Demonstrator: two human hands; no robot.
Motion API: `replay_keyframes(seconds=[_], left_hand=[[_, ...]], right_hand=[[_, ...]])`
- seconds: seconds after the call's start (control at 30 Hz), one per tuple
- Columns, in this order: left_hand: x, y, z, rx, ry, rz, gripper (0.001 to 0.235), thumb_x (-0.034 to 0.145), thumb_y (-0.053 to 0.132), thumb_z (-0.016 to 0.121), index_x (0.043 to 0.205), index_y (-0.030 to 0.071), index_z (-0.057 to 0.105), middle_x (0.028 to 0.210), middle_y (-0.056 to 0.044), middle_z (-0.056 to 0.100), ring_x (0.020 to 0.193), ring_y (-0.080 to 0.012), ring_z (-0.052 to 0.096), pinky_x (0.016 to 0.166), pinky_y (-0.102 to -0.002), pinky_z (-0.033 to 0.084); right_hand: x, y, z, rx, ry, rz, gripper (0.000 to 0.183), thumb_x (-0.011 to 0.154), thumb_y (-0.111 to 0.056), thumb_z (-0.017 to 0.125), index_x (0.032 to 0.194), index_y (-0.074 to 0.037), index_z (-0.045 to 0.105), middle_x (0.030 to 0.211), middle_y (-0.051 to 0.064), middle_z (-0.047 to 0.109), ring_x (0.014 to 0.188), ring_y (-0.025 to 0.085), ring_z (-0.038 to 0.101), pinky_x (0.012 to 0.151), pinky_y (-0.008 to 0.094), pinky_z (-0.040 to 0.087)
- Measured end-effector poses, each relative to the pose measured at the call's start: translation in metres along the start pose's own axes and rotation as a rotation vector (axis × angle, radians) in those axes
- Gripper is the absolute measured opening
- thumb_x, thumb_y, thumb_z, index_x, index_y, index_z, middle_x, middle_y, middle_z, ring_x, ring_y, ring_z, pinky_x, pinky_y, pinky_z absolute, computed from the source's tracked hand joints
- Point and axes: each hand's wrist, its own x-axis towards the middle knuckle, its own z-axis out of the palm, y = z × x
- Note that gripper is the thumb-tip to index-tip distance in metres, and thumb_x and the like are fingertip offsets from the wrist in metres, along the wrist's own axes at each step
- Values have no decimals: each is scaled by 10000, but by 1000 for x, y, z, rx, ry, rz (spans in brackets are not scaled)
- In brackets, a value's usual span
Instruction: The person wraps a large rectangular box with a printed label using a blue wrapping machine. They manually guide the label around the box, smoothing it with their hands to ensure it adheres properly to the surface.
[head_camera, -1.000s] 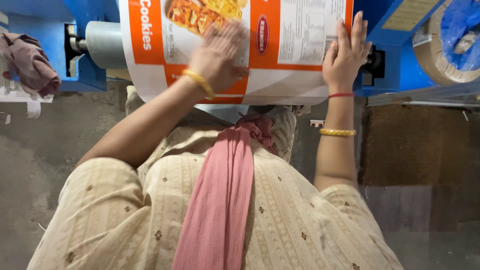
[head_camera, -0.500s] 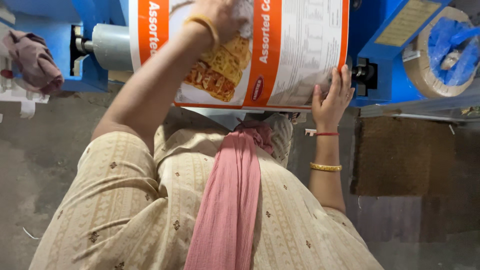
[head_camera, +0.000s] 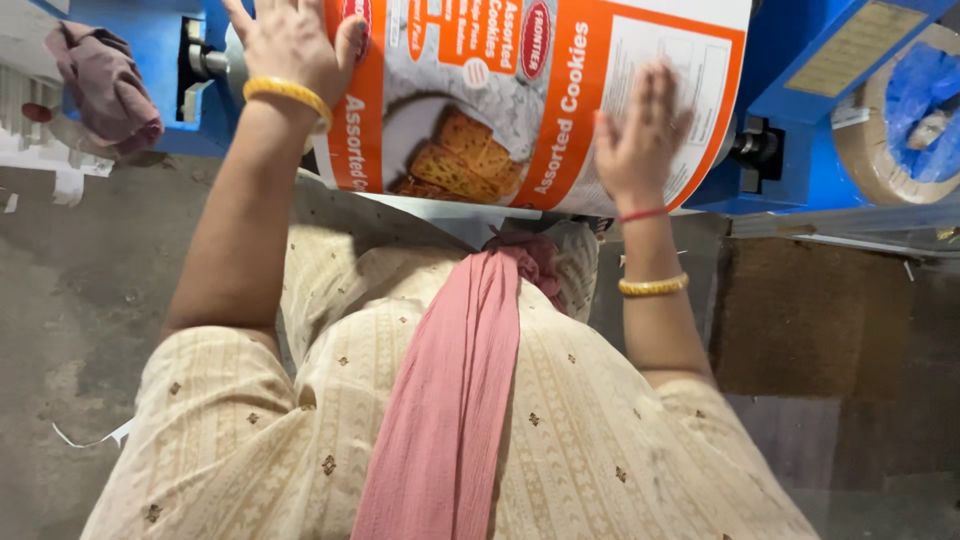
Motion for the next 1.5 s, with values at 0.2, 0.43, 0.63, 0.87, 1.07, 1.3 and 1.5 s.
replay_keyframes(seconds=[0.2, 0.43, 0.63, 0.87, 1.07, 1.3, 1.5], left_hand=[[-42, 14, -15, -138, -74, 50, 719, 1121, 438, 421, 1658, -17, 274, 1729, -171, 229, 1599, -365, 129, 1204, -706, -40], [-76, 15, -15, -208, -86, 70, 774, 1051, 444, 548, 1652, 36, 282, 1740, -144, 191, 1608, -324, 118, 1208, -692, -61], [-88, 7, -6, -188, -52, 87, 802, 1068, 446, 600, 1673, 40, 267, 1755, -147, 182, 1622, -316, 121, 1211, -696, -65], [-82, 22, -8, -186, -42, 94, 818, 1057, 450, 610, 1671, 24, 278, 1747, -190, 169, 1614, -336, 113, 1209, -690, -63], [-67, 49, -3, -170, -54, 89, 862, 1017, 482, 643, 1655, 25, 288, 1739, -180, 178, 1612, -319, 115, 1200, -691, -76], [-50, 130, 25, -183, -127, 415, 867, 962, 505, 632, 1634, 80, 287, 1708, -142, 183, 1581, -287, 145, 1248, -538, 12], [-48, 216, 35, -170, -237, 844, 879, 931, 547, 630, 1605, 79, 317, 1688, -153, 230, 1560, -283, 204, 1255, -497, 96]], right_hand=[[48, -126, -13, 90, -180, -330, 687, 1135, -489, 348, 1674, -95, 188, 1756, 69, 131, 1631, 204, 113, 1315, 518, 23], [71, -192, -19, 133, -97, -566, 729, 1078, -589, 353, 1620, -104, 301, 1688, 107, 277, 1559, 252, 246, 1232, 595, 118], [108, -106, -5, 65, -137, -304, 679, 1098, -558, 331, 1603, -105, 343, 1660, 140, 335, 1531, 317, 280, 1227, 599, 134], [99, 20, -10, 70, -83, -54, 661, 1117, -518, 381, 1644, -126, 300, 1701, 128, 250, 1563, 314, 207, 1242, 602, 112], [56, 83, -28, 42, -46, 220, 615, 1106, -531, 413, 1628, -215, 337, 1722, 68, 238, 1593, 284, 204, 1251, 643, 113], [-11, 109, -1, 172, 207, 213, 615, 1144, -441, 524, 1670, -207, 307, 1740, 149, 169, 1616, 339, 175, 1277, 602, 179], [-40, 97, 12, 84, 283, 108, 614, 1078, -220, 536, 1675, -258, 396, 1761, 121, 185, 1640, 326, 141, 1322, 608, 105]])
